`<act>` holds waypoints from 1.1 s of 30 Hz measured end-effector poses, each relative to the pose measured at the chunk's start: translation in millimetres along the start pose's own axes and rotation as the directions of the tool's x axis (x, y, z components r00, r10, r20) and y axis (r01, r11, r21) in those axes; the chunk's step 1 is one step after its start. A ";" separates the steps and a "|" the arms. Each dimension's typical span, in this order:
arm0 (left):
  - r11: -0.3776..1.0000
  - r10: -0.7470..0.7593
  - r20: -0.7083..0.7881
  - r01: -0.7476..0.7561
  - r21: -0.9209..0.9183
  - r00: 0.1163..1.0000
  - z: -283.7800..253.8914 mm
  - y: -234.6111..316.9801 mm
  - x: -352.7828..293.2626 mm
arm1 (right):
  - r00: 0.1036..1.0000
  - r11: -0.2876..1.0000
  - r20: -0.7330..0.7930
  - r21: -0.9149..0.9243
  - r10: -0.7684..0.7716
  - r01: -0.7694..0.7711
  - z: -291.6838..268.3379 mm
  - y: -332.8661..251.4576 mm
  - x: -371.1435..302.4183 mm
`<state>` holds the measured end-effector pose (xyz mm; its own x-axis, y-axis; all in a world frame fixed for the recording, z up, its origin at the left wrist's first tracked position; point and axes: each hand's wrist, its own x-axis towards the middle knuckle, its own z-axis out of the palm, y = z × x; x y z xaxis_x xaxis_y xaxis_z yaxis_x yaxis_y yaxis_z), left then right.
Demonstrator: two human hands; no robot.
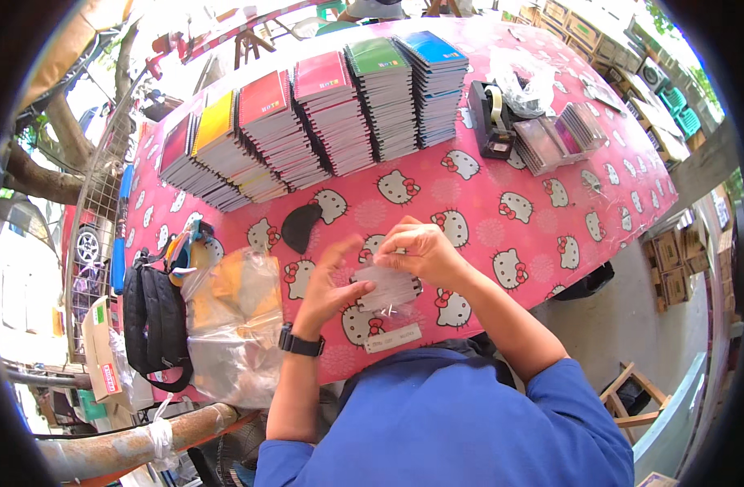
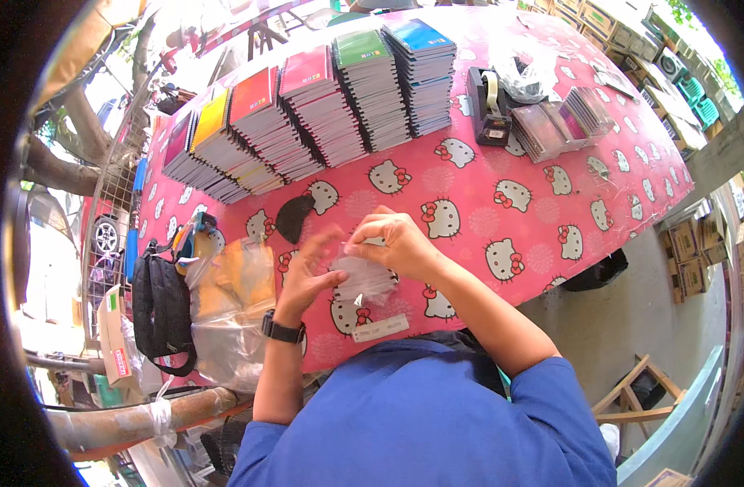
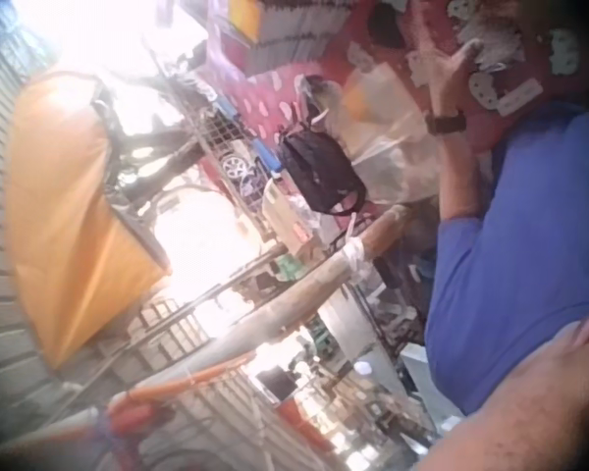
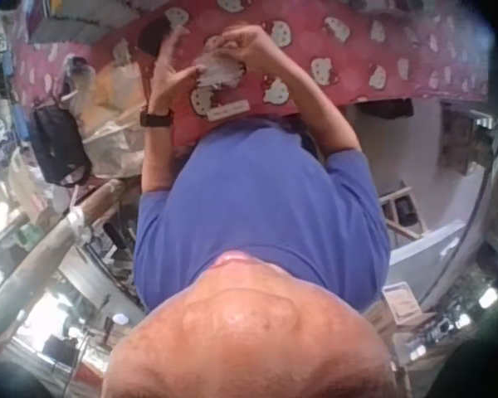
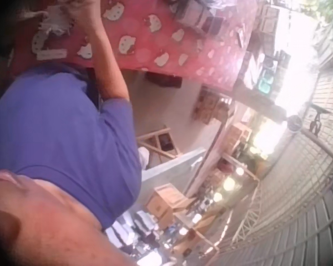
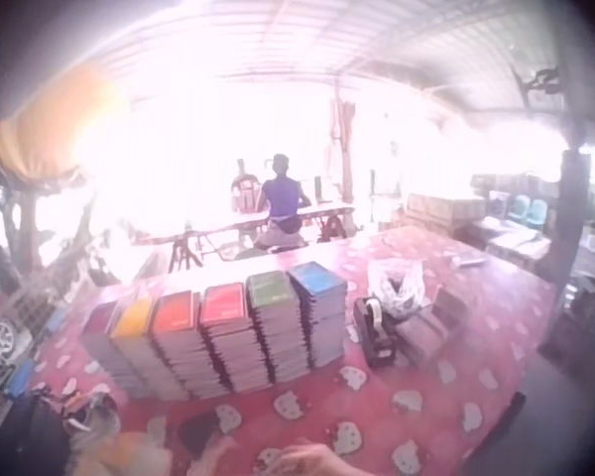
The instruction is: The person picks up notebooks from stacks, places them into a plastic bag, and seals the bag using a tape dispenser.
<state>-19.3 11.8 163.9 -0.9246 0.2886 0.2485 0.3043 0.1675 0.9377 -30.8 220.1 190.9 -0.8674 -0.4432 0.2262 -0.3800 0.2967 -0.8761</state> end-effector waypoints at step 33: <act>0.954 0.220 -0.167 -0.175 0.244 0.961 33.9 -12.1 -46.7 | 0.904 0.848 -0.203 -0.469 -0.377 0.248 39.3 6.0 -47.5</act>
<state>28.0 28.2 132.8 -0.8602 0.1569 0.4853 0.5084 0.3395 0.7914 20.7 209.7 158.1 -0.7060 -0.3407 0.6209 -0.6879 0.5381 -0.4870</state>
